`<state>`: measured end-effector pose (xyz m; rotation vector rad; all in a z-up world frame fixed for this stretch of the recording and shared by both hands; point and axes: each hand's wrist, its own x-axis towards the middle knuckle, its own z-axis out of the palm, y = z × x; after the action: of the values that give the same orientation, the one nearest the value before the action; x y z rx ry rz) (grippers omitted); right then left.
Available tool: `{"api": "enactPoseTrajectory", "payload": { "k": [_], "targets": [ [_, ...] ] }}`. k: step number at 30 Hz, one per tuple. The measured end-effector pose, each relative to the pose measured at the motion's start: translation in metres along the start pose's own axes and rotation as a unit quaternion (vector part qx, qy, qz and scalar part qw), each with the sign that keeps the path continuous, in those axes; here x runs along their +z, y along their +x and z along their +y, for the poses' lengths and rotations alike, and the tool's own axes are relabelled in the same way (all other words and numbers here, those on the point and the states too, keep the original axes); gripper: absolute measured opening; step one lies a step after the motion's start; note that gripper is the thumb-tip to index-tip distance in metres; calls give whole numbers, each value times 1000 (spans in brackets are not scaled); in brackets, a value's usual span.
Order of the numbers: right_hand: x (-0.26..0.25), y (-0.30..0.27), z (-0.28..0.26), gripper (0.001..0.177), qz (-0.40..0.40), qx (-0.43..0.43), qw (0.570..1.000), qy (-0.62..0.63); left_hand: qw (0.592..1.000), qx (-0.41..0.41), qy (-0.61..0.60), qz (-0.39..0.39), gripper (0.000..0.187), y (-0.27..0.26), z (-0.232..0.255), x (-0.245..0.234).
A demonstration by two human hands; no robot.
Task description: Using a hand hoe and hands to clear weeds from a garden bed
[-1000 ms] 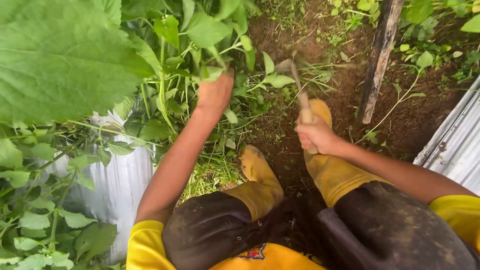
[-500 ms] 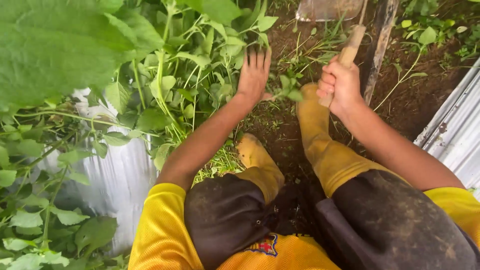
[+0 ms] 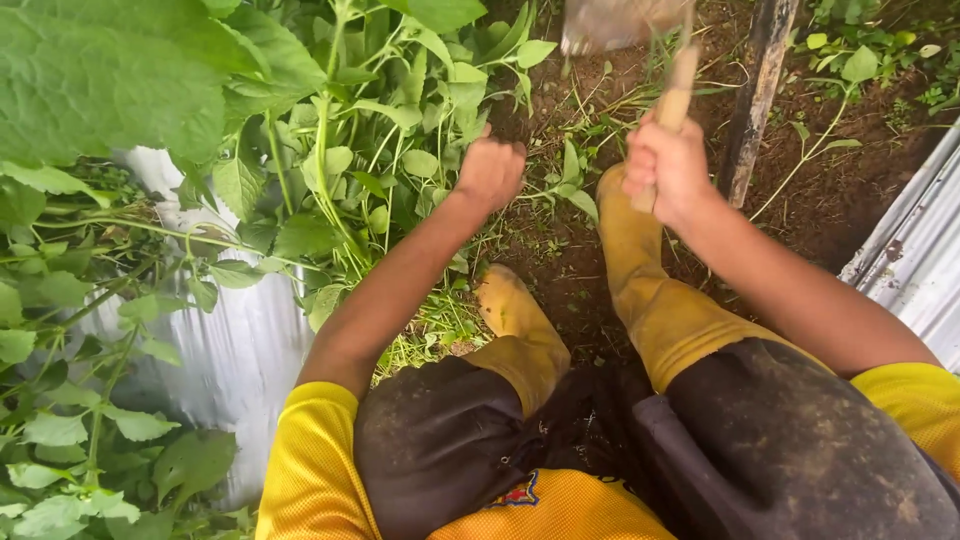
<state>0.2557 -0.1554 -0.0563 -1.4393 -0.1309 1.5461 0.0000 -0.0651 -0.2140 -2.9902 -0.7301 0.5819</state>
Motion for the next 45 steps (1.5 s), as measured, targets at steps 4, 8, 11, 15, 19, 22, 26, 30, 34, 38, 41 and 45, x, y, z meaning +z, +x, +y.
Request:
{"api": "enactPoseTrajectory", "payload": {
  "k": [4,8,11,15,19,22,26,30,34,38,41,45],
  "targets": [
    [-3,26,-10,21,-3,-69,996,58,999,-8,-34,-19,39,-6,-3,-4],
    [39,-48,-11,26,-30,-38,992,-113,997,0,-52,-59,44,-6,-1,-3],
    [-21,-35,61,18,-33,145,987,-55,996,28,-40,-73,43,-24,-10,-76],
    [-16,-13,22,20,-21,91,995,-27,995,3,-82,-65,44,-44,-20,-75],
    [8,8,0,27,-27,-60,996,56,975,-26,15,-219,60,-46,-31,-97],
    [-11,-11,56,20,-16,44,998,35,972,-82,-35,-217,53,-52,-40,-80],
    [-21,-36,64,19,-39,166,984,-52,927,-223,-225,-201,55,-66,-71,-101],
    [-20,-18,36,18,-25,93,995,-32,900,-232,-273,-249,58,-73,-80,-148],
    [-22,26,29,20,-35,14,997,67,807,-364,-406,-226,62,-79,-81,-179],
    [-4,12,50,18,-41,-5,999,26,836,-329,-362,-247,63,-76,-85,-175],
    [12,-29,67,18,-68,179,981,-45,832,-303,-382,-265,68,-72,-88,-176],
    [16,-15,60,19,-65,173,978,-93,850,-205,-418,-249,52,-89,-79,-248]
  ]
}}
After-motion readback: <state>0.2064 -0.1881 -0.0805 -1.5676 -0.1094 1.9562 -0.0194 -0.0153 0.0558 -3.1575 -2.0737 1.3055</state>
